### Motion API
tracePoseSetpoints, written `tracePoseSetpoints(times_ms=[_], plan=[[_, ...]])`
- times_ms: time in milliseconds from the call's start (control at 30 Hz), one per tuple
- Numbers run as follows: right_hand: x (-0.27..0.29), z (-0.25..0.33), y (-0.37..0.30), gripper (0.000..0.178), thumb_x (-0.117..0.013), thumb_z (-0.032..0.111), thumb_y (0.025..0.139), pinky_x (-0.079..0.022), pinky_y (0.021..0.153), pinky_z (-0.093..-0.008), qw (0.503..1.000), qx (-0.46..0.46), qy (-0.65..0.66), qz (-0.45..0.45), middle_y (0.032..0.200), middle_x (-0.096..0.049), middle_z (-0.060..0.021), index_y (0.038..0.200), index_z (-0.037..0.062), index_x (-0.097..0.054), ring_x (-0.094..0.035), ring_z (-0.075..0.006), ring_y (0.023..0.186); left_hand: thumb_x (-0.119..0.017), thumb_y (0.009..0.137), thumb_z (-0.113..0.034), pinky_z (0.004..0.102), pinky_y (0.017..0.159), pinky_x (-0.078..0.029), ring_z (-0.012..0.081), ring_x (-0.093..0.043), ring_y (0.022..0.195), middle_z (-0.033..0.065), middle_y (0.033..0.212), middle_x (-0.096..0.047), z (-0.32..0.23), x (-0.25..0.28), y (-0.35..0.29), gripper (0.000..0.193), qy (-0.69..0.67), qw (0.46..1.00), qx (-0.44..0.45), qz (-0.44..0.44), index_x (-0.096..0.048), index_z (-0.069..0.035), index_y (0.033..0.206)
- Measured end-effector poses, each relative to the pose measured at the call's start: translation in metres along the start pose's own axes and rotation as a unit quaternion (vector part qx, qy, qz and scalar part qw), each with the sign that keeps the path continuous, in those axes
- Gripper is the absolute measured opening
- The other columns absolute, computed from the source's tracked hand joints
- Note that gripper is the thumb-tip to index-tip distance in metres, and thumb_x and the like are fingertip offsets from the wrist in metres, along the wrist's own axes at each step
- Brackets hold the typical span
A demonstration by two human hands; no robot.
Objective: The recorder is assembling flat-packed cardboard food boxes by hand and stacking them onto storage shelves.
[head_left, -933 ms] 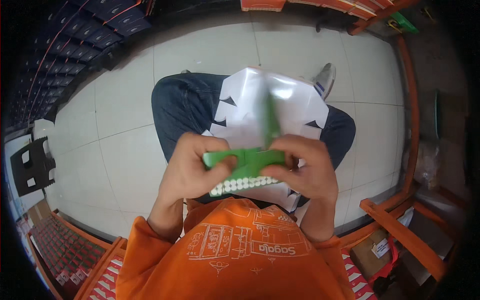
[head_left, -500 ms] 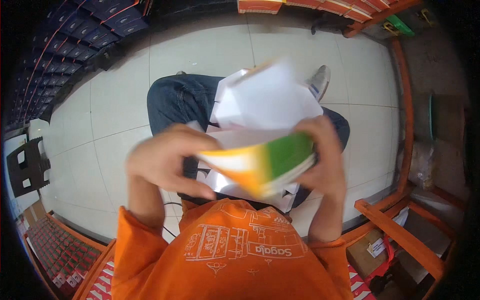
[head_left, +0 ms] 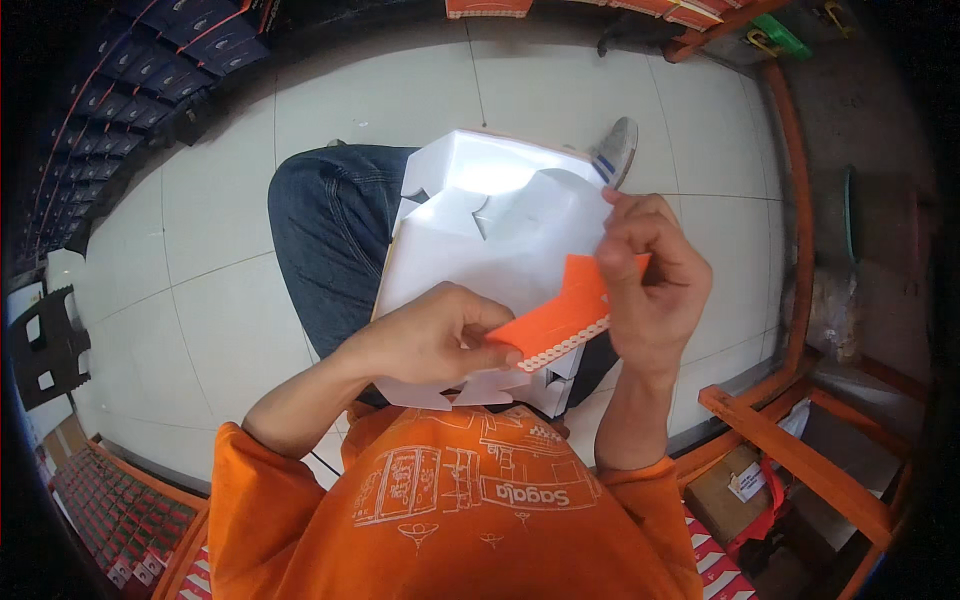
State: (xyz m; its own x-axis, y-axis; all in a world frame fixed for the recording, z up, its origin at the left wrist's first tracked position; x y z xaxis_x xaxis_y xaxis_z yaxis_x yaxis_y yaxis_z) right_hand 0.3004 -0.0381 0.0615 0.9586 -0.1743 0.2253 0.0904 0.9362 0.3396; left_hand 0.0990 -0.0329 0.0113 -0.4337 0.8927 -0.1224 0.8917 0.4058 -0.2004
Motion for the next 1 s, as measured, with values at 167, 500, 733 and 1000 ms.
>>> tracePoseSetpoints(times_ms=[167, 500, 733, 1000], plan=[[0.017, 0.009, 0.005, 0.028, -0.075, 0.027, 0.082, -0.037, 0.105, -0.0467, 0.987, -0.05, -0.052, 0.145, 0.077, -0.05, -0.0019, 0.078, 0.003, -0.061, -0.049, -0.0175, 0.082, -0.061, 0.095, -0.011, 0.0252, 0.074, -0.053, 0.0099, -0.064, 0.078, 0.0079, 0.085, -0.07, 0.001, 0.026, -0.017, 0.02, -0.168, 0.978, 0.09, -0.085, -0.068, 0.007, 0.102], [-0.026, 0.022, 0.001, 0.018, -0.078, 0.013, 0.071, -0.039, 0.098, -0.0411, 0.935, 0.031, -0.173, 0.309, 0.099, -0.064, -0.0124, 0.082, 0.0055, -0.066, -0.055, -0.027, 0.109, -0.063, 0.093, -0.01, 0.0247, 0.07, -0.052, 0.0081, -0.062, 0.075, 0.0045, 0.082, -0.069, -0.005, 0.038, -0.029, 0.017, -0.048, 0.994, 0.102, -0.01, -0.069, 0.005, 0.096], [-0.026, 0.02, -0.002, 0.026, -0.074, 0.024, 0.08, -0.041, 0.083, -0.0388, 0.899, 0.009, -0.145, 0.412, 0.092, -0.065, -0.0059, 0.102, 0.0103, -0.07, -0.059, -0.0272, 0.086, -0.065, 0.09, -0.009, 0.028, 0.068, -0.053, 0.0151, -0.064, 0.071, 0.0116, 0.077, -0.068, -0.013, 0.035, -0.022, 0.016, 0.062, 0.998, 0.0, -0.001, -0.068, 0.006, 0.094], [-0.024, 0.013, 0.008, 0.026, -0.071, 0.034, 0.083, -0.041, 0.075, -0.038, 0.862, -0.091, -0.192, 0.459, 0.069, -0.059, -0.0077, 0.08, 0.0086, -0.066, -0.056, -0.0295, 0.071, -0.067, 0.086, -0.007, 0.0314, 0.069, -0.054, 0.0234, -0.067, 0.071, 0.0145, 0.08, -0.069, -0.028, 0.038, -0.02, 0.014, 0.116, 0.993, -0.024, 0.021, -0.069, 0.005, 0.093]])
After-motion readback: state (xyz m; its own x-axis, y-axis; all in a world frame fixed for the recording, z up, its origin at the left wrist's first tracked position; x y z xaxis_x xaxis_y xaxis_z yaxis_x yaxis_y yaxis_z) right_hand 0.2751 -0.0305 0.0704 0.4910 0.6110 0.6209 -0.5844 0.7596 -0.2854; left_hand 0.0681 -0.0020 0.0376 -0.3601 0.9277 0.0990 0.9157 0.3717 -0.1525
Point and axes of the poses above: each hand's wrist, its own y-axis towards the middle knuckle, its own x-axis out of the back of the hand, z = x × y, the point moved 3 cm from there along y, towards the middle knuckle
